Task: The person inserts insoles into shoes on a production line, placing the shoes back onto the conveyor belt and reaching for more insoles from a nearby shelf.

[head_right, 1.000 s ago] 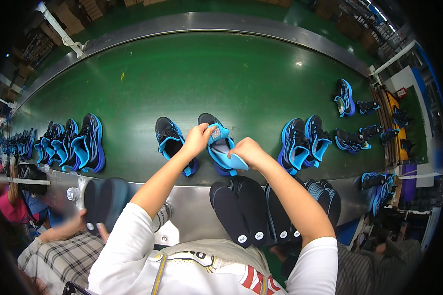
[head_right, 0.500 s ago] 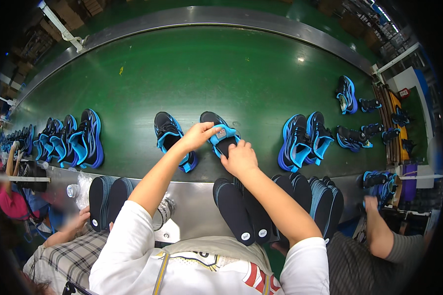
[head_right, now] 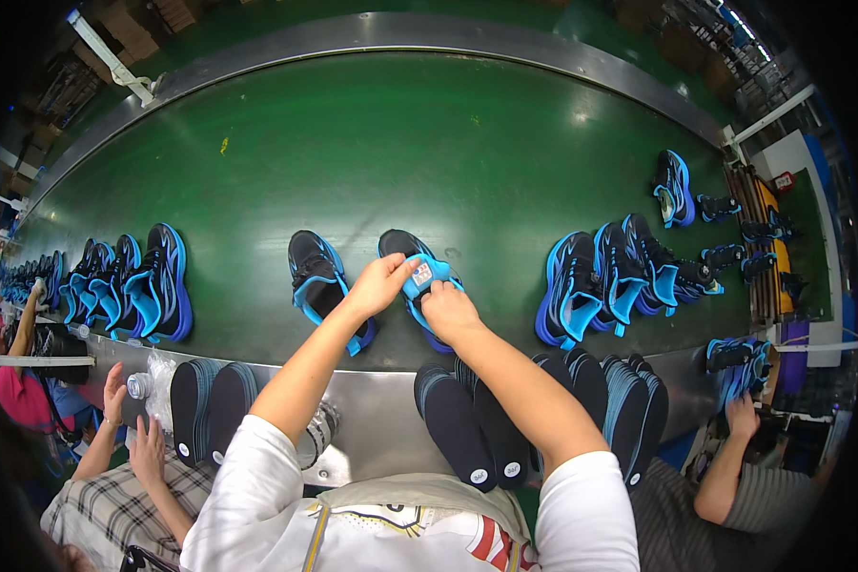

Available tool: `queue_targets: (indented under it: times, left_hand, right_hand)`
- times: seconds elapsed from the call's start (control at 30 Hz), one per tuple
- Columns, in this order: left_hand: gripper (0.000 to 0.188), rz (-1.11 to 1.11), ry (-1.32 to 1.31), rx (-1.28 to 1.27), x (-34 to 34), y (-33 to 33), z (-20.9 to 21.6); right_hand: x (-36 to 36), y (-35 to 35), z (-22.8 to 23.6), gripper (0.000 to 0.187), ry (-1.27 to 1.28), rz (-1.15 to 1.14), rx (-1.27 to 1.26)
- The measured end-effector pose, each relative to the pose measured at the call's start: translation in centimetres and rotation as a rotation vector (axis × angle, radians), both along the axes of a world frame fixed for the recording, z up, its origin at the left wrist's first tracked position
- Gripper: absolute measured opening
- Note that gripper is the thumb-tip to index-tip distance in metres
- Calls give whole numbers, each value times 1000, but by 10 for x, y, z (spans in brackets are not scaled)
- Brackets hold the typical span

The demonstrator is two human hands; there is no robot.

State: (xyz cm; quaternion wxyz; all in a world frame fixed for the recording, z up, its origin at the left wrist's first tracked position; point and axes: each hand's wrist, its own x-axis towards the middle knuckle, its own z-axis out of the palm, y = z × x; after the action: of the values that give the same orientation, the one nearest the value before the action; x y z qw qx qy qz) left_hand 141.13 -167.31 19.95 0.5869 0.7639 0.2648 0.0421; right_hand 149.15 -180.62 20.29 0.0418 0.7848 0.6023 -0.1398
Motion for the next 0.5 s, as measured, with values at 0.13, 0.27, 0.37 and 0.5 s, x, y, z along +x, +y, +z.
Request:
queue_targets:
  times: [0.13,0.27,0.37,0.5]
  left_hand:
    - [35,1,1,-3,-2,-1,8]
    - [34,-13,-11,-31,-4,-1,11]
    - [32,-15,3,-60,-3,1,10]
    - [25,117,-9,96,-6,-2,12]
  right_hand:
    - [1,12,5,20,-61,113,-288]
    - [-2,19,13,25,-147,172,-489]
    - [0,22,8,25,-157,233,-542]
    - [3,26,10,23,-147,323,-511]
